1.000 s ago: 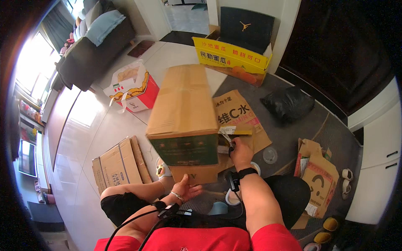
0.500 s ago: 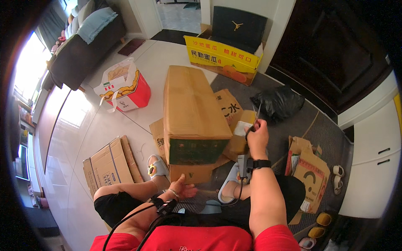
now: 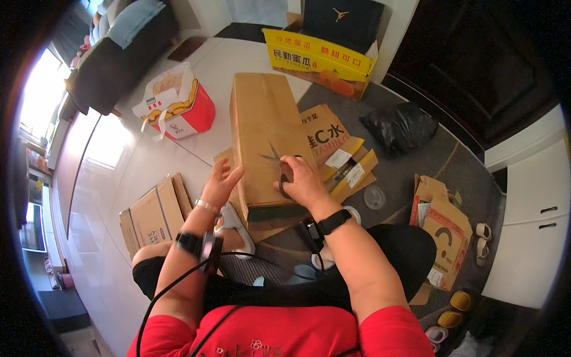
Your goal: The recorder uses scissors to cut through tape and flatten multiple cardboard shipping boxes on the floor.
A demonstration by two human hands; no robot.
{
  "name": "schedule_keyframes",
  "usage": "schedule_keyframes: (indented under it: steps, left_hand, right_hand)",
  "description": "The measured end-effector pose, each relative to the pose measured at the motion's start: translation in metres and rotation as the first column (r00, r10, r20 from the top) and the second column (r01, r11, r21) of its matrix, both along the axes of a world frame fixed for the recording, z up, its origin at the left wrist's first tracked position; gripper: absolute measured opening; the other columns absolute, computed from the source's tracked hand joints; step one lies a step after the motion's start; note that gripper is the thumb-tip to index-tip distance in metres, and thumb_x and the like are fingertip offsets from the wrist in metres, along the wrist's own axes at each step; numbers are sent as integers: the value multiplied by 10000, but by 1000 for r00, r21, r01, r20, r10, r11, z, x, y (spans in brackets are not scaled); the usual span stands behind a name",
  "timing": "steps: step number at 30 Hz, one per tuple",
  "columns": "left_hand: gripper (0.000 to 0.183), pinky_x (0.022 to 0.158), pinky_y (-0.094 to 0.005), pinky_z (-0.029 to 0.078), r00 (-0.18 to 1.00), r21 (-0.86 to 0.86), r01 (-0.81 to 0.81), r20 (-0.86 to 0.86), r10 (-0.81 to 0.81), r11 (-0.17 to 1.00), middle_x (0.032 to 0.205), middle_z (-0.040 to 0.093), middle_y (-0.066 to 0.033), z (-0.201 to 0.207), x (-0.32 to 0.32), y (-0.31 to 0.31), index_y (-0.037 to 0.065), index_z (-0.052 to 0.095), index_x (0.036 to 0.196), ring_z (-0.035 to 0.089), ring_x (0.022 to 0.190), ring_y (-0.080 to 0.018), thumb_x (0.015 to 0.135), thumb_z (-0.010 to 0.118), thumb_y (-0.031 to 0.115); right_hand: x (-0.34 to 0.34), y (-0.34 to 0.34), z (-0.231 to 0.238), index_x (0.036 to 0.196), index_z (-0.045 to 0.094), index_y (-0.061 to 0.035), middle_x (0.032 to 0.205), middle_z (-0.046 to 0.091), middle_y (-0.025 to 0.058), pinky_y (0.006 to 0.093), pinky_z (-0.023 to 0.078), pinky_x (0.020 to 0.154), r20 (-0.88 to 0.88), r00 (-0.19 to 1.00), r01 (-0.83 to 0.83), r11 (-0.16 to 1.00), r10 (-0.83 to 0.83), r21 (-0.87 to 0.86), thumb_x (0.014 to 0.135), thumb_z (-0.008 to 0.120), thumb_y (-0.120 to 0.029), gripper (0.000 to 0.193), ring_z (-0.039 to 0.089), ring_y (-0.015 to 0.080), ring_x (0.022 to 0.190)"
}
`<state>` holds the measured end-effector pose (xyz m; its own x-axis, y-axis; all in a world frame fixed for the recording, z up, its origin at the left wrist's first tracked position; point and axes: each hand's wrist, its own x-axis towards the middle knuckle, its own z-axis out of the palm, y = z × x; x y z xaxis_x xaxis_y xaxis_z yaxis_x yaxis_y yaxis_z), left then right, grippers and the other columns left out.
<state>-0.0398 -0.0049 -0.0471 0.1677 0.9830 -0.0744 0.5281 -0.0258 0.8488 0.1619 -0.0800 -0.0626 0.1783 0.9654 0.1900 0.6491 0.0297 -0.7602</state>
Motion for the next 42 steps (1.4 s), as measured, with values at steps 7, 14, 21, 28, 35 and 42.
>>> schedule_keyframes:
  steps: [7, 14, 21, 28, 35, 42]
  left_hand:
    - [757, 553, -424, 517, 984, -464, 169, 129, -123, 869, 1087, 548, -112, -38, -12, 21, 119, 228, 1349, 567, 942, -250, 772, 630, 400]
    - [731, 597, -418, 511, 926, -459, 212, 375, -28, 863, 1109, 542, -121, -67, -50, 28, 118, 196, 1361, 564, 958, -232, 796, 610, 327]
    - [642, 586, -385, 517, 875, -424, 207, 484, 27, 882, 1082, 548, -115, -96, -69, 25, 103, 240, 1338, 572, 925, -215, 823, 573, 294]
    - [618, 758, -366, 497, 911, -503, 151, 406, 79, 851, 1164, 503, -156, -116, -61, 12, 83, 282, 1310, 533, 1006, -237, 825, 583, 319]
    - [640, 689, -451, 512, 925, -499, 133, 373, 74, 857, 1180, 494, -144, -143, -43, 5, 78, 271, 1296, 534, 994, -275, 815, 579, 367]
    - [556, 630, -383, 516, 977, -519, 106, 214, 9, 848, 1118, 523, -169, -138, -29, -1, 53, 325, 1238, 569, 926, -299, 825, 551, 349]
  right_hand:
    - [38, -68, 52, 971, 554, -103, 697, 546, 39, 332, 442, 614, -42, 992, -124, 895, 117, -428, 566, 778, -168, 468, 552, 216, 672]
    - [28, -86, 58, 905, 560, -115, 770, 549, 65, 382, 427, 684, 288, 898, -197, 888, 333, -415, 577, 735, -112, 371, 537, 280, 816]
    - [15, -70, 49, 839, 563, -119, 762, 555, 54, 382, 432, 674, 514, 778, -194, 917, 360, -349, 564, 727, -120, 321, 542, 271, 795]
    - [9, -62, 49, 875, 568, -131, 804, 551, 74, 383, 439, 737, 546, 732, -140, 874, 408, -466, 576, 671, -59, 324, 537, 279, 865]
    - [-12, -64, 33, 904, 562, -44, 804, 620, 137, 341, 463, 659, -10, 971, -179, 703, 237, -689, 616, 770, -281, 427, 601, 289, 765]
    - [-46, -67, 16, 979, 501, -93, 774, 615, 151, 429, 446, 631, 219, 895, -179, 762, 389, -623, 695, 671, -185, 343, 585, 337, 769]
